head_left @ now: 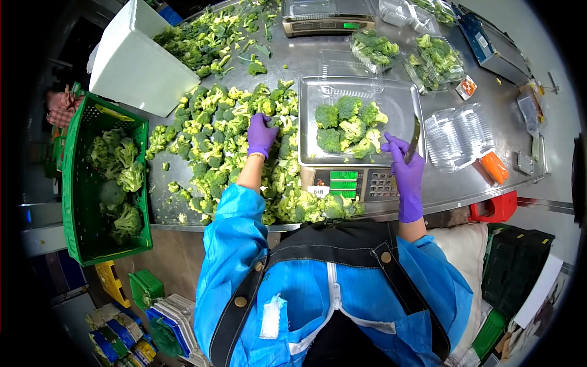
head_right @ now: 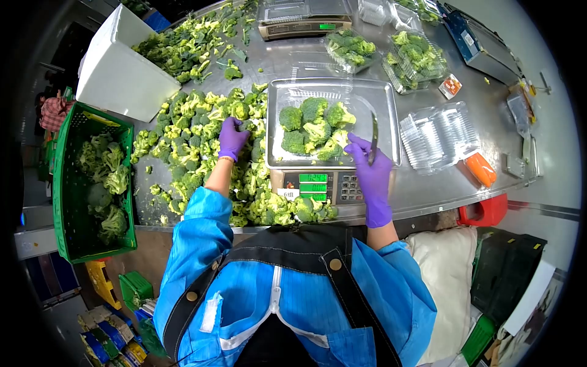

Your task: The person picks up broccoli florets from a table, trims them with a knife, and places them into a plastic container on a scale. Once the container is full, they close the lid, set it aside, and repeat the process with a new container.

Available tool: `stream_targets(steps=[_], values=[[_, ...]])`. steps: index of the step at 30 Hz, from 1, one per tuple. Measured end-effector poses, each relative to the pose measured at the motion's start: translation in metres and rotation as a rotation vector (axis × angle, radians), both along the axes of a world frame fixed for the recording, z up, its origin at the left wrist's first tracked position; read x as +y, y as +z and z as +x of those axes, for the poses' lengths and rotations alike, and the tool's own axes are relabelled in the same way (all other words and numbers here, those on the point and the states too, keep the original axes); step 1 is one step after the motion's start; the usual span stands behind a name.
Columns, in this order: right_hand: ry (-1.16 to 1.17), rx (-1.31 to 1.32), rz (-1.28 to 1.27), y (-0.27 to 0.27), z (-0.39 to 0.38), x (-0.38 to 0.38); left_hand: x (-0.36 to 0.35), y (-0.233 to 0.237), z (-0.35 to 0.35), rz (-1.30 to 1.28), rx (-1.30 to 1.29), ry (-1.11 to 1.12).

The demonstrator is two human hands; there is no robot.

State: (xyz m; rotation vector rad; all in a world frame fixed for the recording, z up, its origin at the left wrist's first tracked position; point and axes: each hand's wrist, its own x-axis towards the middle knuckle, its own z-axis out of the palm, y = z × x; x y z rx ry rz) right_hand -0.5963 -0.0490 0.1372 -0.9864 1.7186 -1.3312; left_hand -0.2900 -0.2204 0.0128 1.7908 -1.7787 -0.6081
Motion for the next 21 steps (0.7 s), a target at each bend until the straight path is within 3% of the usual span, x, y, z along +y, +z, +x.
stream_targets(steps=[1,4,5,7,8,10,11,13,15,19,21], values=[[0.0,-0.003,-0.003,0.001,0.003,-0.003,0.001,-0.003,0.001,-0.003,-0.003,0.0],[0.251,0.517,-0.185,0.017,0.021,-0.023,0.005,-0.002,0.001,-0.237,0.161,0.086],[0.246,0.516,-0.187,0.018,0.028,-0.032,0.007,0.002,0.0,-0.159,0.367,0.136],[0.408,0.859,-0.331,0.021,0.043,-0.054,0.013,0.018,-0.003,0.004,0.775,0.232],[0.403,0.858,-0.333,0.024,0.051,-0.063,0.02,0.026,-0.002,0.026,0.826,0.214],[0.563,0.851,-0.058,0.03,0.065,-0.079,0.036,0.053,-0.009,0.053,0.946,0.236],[0.563,0.848,-0.056,0.029,0.07,-0.086,0.045,0.062,-0.01,0.084,1.069,0.264],[0.629,1.083,0.078,0.024,0.076,-0.097,0.058,0.067,-0.009,0.1,1.074,0.265],[0.673,1.107,0.101,0.018,0.073,-0.103,0.069,0.072,-0.008,0.112,1.174,0.303],[0.505,0.959,-0.075,0.031,0.065,-0.093,0.078,0.066,-0.002,0.114,1.257,0.254],[0.307,0.682,-0.3,0.046,0.055,-0.081,0.08,0.065,-0.002,0.118,1.273,0.255]])
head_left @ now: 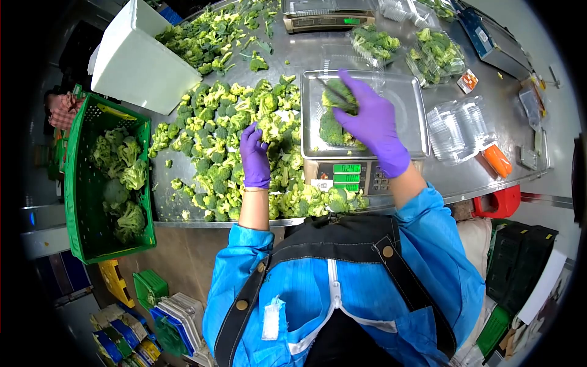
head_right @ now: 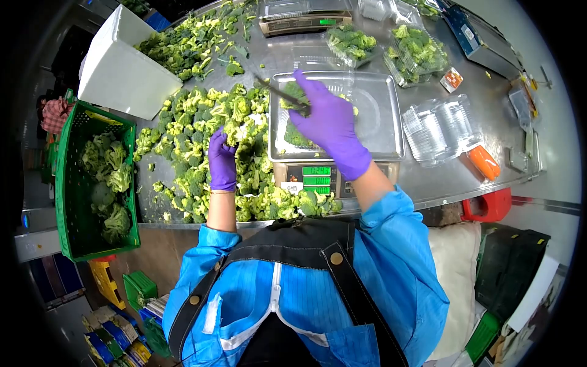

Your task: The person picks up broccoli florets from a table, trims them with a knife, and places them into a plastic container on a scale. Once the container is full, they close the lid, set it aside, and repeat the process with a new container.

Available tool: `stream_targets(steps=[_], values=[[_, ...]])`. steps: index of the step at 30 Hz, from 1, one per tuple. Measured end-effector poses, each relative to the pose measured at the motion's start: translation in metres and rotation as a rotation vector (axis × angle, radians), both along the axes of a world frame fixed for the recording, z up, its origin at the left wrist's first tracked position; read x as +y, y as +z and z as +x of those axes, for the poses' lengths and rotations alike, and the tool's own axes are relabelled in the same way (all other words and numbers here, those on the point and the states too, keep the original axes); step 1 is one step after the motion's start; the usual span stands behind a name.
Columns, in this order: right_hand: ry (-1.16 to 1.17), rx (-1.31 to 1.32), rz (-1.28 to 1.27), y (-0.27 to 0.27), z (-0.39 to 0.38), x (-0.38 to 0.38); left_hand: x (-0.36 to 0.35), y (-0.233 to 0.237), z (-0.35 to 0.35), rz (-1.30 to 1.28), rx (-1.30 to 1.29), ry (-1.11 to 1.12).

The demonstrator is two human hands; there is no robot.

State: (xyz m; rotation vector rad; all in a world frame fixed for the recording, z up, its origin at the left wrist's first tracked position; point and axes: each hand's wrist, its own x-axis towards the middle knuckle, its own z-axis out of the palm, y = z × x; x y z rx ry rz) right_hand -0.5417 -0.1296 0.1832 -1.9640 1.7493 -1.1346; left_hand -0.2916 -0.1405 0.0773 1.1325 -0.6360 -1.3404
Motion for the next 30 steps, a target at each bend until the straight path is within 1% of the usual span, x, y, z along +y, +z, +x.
stream_targets(steps=[2,4,5,6,8,9,10,12,16,21,25,27,30], values=[[-0.031,0.022,-0.033,0.005,-0.016,0.011,0.001,0.005,-0.003,0.012,0.064,0.01],[-0.088,-0.197,0.026,0.01,-0.028,0.023,0.001,0.007,-0.005,0.006,0.085,-0.016],[-0.139,-0.206,0.029,0.011,-0.033,0.029,0.002,0.008,-0.007,0.016,0.088,-0.008],[-0.141,-0.205,0.029,0.012,-0.036,0.035,0.003,0.011,-0.01,0.027,0.09,0.001],[-0.166,-0.3,0.016,0.013,-0.041,0.044,0.005,0.017,-0.013,0.032,0.131,-0.025],[-0.133,-0.327,-0.051,0.008,-0.044,0.045,0.006,0.019,-0.015,0.037,0.17,-0.049],[-0.134,-0.327,-0.051,0.006,-0.048,0.048,0.006,0.019,-0.016,0.037,0.17,-0.049],[-0.195,-0.347,0.084,0.007,-0.051,0.055,0.007,0.02,-0.017,0.031,0.207,-0.072],[-0.169,-0.372,0.021,0.0,-0.051,0.057,0.008,0.022,-0.018,0.024,0.198,-0.078],[-0.201,-0.381,0.135,0.003,-0.049,0.06,0.009,0.02,-0.017,0.03,0.184,-0.093],[-0.167,-0.399,0.07,-0.002,-0.05,0.059,0.009,0.021,-0.018,0.045,0.174,-0.083],[-0.198,-0.47,0.144,0.004,-0.048,0.06,0.008,0.02,-0.018,0.039,0.174,-0.099],[-0.173,-0.435,0.078,-0.008,-0.051,0.057,0.009,0.024,-0.02,0.041,0.179,-0.104]])
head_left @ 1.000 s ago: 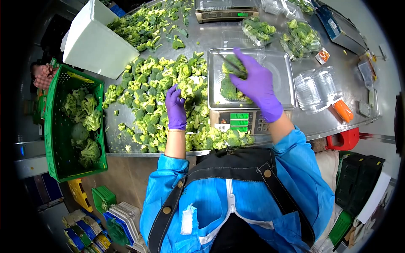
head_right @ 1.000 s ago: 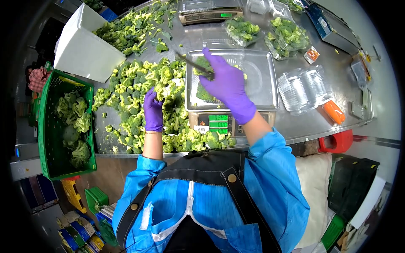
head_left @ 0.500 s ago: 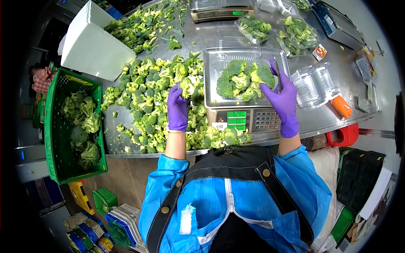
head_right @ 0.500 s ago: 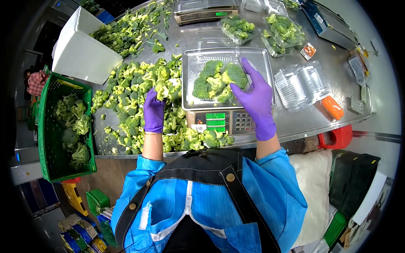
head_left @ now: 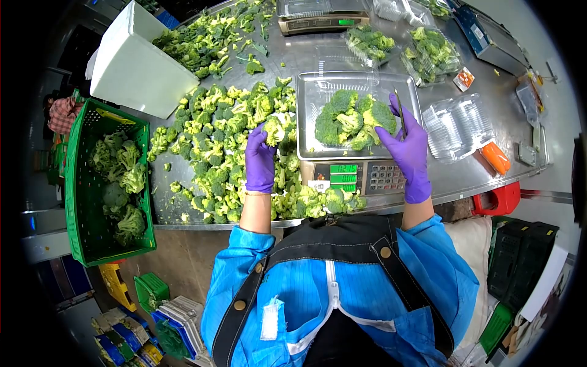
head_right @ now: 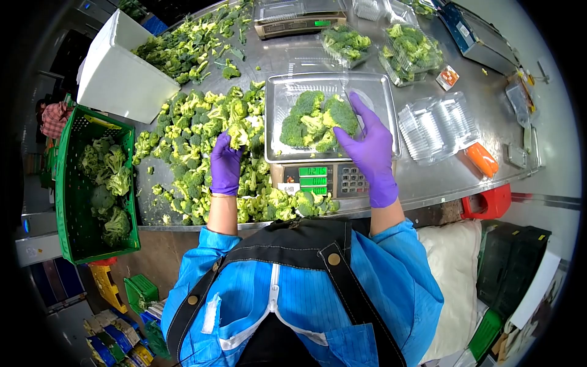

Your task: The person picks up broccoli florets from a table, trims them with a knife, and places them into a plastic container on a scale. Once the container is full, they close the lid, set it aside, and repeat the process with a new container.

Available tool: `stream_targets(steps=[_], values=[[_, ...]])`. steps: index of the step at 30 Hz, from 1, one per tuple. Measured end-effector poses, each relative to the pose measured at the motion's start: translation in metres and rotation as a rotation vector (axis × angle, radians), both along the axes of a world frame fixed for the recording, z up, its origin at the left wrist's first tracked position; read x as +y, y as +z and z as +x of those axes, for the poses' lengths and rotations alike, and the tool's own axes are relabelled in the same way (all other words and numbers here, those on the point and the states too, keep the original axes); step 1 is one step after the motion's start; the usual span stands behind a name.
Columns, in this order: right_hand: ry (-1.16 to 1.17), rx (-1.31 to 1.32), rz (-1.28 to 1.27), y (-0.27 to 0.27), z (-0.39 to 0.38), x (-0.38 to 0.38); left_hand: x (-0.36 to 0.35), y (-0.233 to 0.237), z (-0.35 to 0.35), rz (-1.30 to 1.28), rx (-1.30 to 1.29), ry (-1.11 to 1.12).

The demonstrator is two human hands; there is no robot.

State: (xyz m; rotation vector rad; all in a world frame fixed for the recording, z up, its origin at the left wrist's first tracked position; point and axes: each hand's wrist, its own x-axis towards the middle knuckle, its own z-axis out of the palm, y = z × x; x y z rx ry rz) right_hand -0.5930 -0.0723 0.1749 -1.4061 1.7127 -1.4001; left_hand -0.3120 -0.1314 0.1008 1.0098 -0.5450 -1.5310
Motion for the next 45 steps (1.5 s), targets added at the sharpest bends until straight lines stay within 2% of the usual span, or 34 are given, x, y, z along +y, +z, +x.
stream_targets(steps=[8,10,12,16,17,21,23,28,30,32,34,38,40,42,45], values=[[0.091,0.218,0.025,-0.021,0.011,-0.022,0.001,0.0,-0.005,0.028,0.021,0.018],[0.116,0.237,-0.007,-0.015,0.022,-0.029,0.0,-0.004,-0.003,0.033,0.012,0.024],[0.15,0.374,0.048,-0.006,0.034,-0.037,-0.001,-0.01,0.0,0.029,-0.004,0.014],[0.257,0.478,0.035,-0.014,0.05,-0.059,0.001,-0.01,0.002,0.024,0.04,-0.005],[0.306,0.608,0.015,-0.032,0.047,-0.066,0.003,-0.006,-0.001,-0.014,0.114,-0.028],[0.364,0.722,0.124,-0.03,0.044,-0.067,0.01,0.013,-0.006,-0.052,0.329,-0.107],[0.299,0.473,0.009,-0.026,0.04,-0.058,0.013,0.009,-0.005,-0.013,0.389,-0.129],[0.229,0.392,-0.096,-0.003,0.037,-0.036,0.015,0.012,-0.015,0.017,0.521,-0.166],[0.352,0.223,0.034,0.003,0.037,-0.024,0.017,0.012,-0.019,0.006,0.517,-0.225],[0.389,0.057,0.137,0.01,0.046,-0.011,0.023,0.03,-0.028,-0.042,0.457,-0.299],[0.453,0.002,0.245,0.016,0.052,-0.002,0.025,0.033,-0.032,-0.134,0.342,-0.408],[0.454,-0.055,0.146,0.004,0.063,0.004,0.032,0.038,-0.039,-0.122,0.227,-0.488],[0.447,0.058,0.282,0.004,0.061,0.004,0.036,0.046,-0.043,-0.169,0.072,-0.521],[0.439,0.031,0.248,-0.004,0.056,0.002,0.037,0.049,-0.047,-0.218,-0.011,-0.549],[0.275,-0.045,0.151,0.003,0.047,-0.001,0.037,0.049,-0.048,-0.161,-0.143,-0.531]])
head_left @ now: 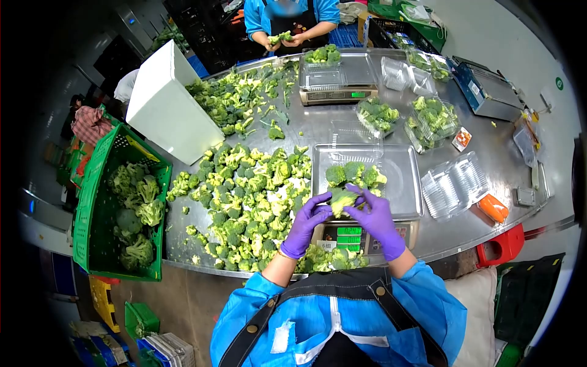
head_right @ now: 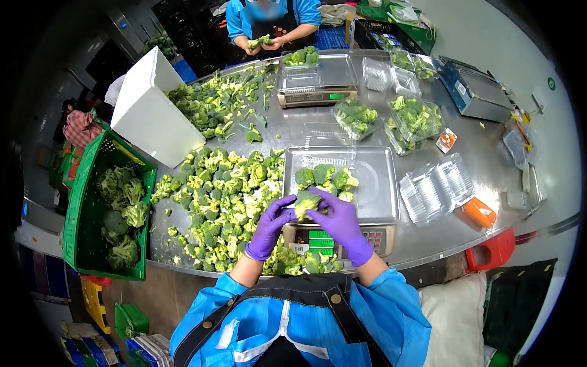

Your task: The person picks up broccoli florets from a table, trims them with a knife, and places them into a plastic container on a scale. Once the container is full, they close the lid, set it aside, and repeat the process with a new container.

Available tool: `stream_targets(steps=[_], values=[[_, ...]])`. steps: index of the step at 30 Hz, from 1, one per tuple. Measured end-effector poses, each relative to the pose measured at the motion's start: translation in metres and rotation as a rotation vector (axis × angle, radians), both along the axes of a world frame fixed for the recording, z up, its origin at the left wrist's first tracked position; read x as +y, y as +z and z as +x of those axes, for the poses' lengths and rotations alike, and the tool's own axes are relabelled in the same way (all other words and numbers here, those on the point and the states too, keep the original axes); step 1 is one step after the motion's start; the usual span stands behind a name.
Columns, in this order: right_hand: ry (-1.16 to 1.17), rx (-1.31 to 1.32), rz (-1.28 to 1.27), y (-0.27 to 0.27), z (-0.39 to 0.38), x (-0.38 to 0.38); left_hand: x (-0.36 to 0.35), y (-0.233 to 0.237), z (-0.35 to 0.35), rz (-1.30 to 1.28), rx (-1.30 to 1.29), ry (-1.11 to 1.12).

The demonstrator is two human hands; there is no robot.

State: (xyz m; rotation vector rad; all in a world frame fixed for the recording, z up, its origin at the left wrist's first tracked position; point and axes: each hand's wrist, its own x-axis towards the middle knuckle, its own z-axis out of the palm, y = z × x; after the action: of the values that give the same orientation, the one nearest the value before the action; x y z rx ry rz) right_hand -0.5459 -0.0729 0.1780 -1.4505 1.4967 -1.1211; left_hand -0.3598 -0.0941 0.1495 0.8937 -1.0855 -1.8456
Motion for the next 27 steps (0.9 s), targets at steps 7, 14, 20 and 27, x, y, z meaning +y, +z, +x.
stream_targets(steps=[7,14,20,27], values=[[-0.316,0.432,-0.118,-0.042,-0.046,-0.015,-0.013,-0.024,-0.003,-0.619,-0.458,0.123],[-0.264,0.343,0.041,-0.055,-0.069,-0.011,-0.045,-0.034,-0.027,-0.935,-0.78,0.031],[-0.246,0.203,-0.004,-0.061,-0.068,-0.001,-0.064,-0.039,-0.033,-0.993,-0.826,-0.034],[-0.228,0.072,0.017,-0.072,-0.065,-0.002,-0.061,-0.04,-0.031,-1.077,-0.864,-0.087]])
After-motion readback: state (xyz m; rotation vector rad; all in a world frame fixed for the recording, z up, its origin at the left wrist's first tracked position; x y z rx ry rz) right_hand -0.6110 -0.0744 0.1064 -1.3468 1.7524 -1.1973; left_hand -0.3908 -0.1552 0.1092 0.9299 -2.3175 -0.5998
